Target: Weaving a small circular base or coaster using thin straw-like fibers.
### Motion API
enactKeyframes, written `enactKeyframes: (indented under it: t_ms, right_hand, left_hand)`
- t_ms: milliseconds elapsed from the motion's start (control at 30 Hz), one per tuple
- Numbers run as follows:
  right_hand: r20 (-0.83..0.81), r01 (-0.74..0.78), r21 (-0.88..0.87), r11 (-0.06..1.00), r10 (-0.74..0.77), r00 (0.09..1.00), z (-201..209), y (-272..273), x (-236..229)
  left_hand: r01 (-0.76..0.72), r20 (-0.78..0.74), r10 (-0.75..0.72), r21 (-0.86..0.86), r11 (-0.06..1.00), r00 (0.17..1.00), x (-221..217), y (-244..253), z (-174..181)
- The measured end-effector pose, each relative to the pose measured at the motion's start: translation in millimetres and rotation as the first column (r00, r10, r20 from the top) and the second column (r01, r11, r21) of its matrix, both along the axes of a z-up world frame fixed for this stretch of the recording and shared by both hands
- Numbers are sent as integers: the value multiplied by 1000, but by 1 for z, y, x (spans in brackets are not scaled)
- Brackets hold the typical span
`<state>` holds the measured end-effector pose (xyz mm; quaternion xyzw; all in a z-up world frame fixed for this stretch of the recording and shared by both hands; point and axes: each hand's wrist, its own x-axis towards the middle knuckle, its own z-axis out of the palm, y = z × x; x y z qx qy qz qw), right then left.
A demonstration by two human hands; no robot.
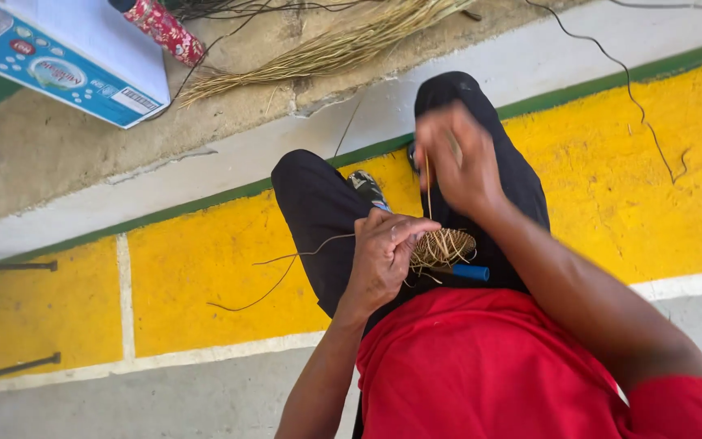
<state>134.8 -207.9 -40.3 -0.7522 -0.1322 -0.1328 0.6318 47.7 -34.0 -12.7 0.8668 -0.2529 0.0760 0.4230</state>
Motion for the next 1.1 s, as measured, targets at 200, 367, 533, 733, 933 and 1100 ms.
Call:
enactKeyframes:
  t_ms: [200,367,533,733,933,1100]
  right_hand:
    - [364,89,261,961,-184,913,41,26,84]
    - [438,-42,277,960,-88,894,68,19,79]
    - [288,-32,76,997,9,958,156,-46,16]
    - [268,-436,452,778,348,898,85,-53,-55]
    - [-205,-81,-139,987,51,977,13,-32,-84]
    - [133,-53,-304,951,97,986,12,-28,-85]
  left_hand:
    - [9,-3,-10,-65,998,1000,3,-2,-12]
    - [-23,27,26,-101,995,999,5,-1,-9]
    - [-140,-133,142,25,990,981,16,8,-14]
    - [-52,-92,43,-91,994,995,15,13,-16]
    - [-131,-104,128,-14,991,986,6,9,-15]
    - [-141,-67,138,-49,989,988,7,4,-15]
